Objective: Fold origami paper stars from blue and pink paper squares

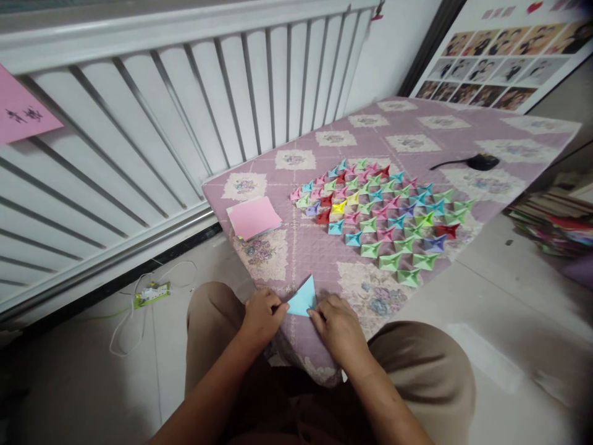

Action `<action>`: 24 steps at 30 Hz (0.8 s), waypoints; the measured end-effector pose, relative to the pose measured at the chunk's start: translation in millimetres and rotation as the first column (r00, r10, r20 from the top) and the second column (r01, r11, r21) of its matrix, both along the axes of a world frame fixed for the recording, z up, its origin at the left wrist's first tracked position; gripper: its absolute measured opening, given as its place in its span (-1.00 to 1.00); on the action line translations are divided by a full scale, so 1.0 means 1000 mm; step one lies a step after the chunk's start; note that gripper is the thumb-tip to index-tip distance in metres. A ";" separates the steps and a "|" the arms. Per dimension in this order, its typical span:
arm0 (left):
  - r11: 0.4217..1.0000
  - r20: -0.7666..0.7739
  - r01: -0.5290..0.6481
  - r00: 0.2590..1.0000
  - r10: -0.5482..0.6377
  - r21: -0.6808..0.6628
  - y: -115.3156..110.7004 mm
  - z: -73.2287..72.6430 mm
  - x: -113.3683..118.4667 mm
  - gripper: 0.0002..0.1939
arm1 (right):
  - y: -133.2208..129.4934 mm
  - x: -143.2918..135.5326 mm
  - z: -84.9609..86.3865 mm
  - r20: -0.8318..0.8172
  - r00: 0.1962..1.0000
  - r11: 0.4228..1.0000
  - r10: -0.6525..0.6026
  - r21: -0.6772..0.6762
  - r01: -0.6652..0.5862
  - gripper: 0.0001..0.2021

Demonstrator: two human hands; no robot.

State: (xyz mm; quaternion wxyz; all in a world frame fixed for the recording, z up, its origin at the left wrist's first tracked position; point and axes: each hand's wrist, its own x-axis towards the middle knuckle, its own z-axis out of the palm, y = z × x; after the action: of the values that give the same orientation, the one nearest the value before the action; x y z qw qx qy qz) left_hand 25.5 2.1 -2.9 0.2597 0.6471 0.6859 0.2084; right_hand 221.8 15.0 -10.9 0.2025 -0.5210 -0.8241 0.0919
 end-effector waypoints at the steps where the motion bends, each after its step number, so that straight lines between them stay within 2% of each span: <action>1: 1.000 0.002 -0.010 1.000 0.010 -0.001 0.000 0.000 0.000 -0.78 | 0.000 0.000 0.000 0.000 1.000 1.000 0.001 -0.004 -0.001 -0.79; 5: 0.999 -0.027 -0.033 0.999 0.033 -0.014 0.000 0.000 0.001 -0.81 | 0.001 0.000 -0.001 0.017 1.000 0.999 -0.003 -0.042 0.003 -0.80; 13: 0.998 -0.211 -0.008 0.977 -0.005 -0.062 0.001 0.009 0.003 -0.83 | 0.003 -0.001 -0.001 0.048 0.999 0.999 0.001 -0.054 0.001 -0.80; 24: 0.997 -0.257 0.004 0.966 -0.025 -0.083 0.002 0.010 0.004 -0.82 | 0.006 -0.003 -0.001 0.061 0.998 0.999 -0.016 -0.031 0.018 -0.79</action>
State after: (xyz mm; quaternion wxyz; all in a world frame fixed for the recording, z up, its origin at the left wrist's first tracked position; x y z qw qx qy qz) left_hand 29.6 4.1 6.9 0.1963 0.6623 0.7171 0.0923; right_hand 218.7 20.7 -12.0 0.1699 -0.5335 -0.8239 0.0871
